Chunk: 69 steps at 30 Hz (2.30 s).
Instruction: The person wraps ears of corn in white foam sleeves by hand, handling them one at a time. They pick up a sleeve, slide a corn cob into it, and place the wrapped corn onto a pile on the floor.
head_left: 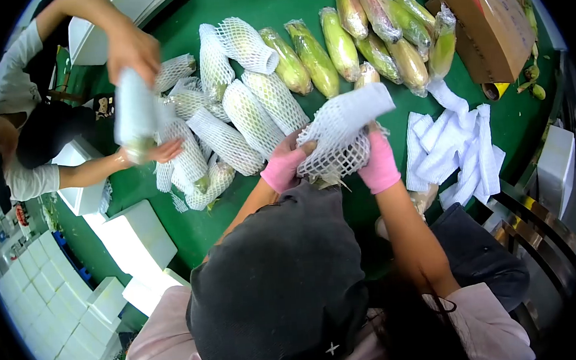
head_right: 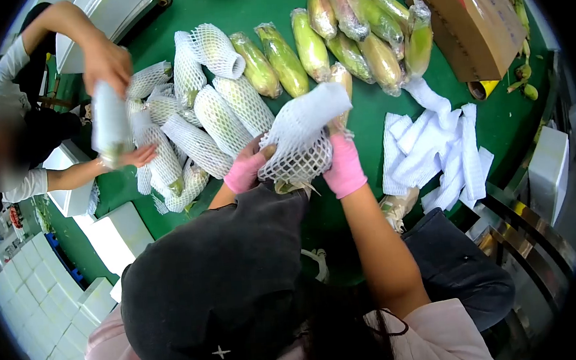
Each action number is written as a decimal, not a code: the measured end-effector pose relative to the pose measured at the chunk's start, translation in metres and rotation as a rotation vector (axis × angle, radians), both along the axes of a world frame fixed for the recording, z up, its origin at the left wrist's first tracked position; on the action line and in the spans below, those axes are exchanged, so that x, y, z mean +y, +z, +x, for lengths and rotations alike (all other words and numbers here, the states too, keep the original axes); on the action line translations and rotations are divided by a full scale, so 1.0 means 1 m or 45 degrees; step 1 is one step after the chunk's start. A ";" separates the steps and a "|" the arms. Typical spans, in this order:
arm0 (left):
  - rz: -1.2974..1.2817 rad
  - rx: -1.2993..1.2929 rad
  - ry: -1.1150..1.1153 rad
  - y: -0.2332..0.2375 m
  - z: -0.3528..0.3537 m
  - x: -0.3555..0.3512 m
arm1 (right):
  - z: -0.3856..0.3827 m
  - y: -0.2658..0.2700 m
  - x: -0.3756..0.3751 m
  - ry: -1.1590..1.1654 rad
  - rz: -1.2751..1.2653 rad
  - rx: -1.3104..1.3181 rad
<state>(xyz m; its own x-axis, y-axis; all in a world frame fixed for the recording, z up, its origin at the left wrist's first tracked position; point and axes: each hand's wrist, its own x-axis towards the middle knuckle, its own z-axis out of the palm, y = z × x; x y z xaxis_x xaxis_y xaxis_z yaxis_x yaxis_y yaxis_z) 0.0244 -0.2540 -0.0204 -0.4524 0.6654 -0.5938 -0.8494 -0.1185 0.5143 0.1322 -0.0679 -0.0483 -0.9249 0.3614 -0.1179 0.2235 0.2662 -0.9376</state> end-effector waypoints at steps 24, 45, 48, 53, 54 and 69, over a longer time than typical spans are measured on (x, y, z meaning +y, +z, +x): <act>-0.885 0.619 0.276 -0.006 0.011 0.011 | -0.004 0.040 -0.061 -0.557 -0.387 -0.229; -0.569 1.669 -0.088 0.001 -0.002 -0.012 | -0.004 -0.024 -0.050 -0.474 -0.659 -0.117; -0.087 1.230 -0.150 -0.024 -0.002 -0.002 | -0.001 -0.032 -0.051 -0.424 -0.458 -0.119; -0.705 1.080 -0.366 -0.044 0.017 0.025 | 0.004 -0.031 -0.034 -0.139 0.378 -0.743; -0.751 1.042 -0.378 -0.036 0.015 0.026 | 0.012 -0.037 -0.028 -0.148 0.602 -0.471; -0.905 0.431 0.564 0.028 -0.111 -0.153 | 0.075 -0.048 0.117 -0.387 0.761 -0.665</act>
<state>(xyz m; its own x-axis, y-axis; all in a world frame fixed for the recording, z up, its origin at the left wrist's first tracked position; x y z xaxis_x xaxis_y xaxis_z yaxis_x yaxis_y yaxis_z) -0.0863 -0.4070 0.0075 -0.8052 -0.0847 -0.5870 -0.5915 0.0424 0.8052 0.2071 0.0488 -0.0960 -0.6578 0.7225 -0.2127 0.7302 0.5426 -0.4151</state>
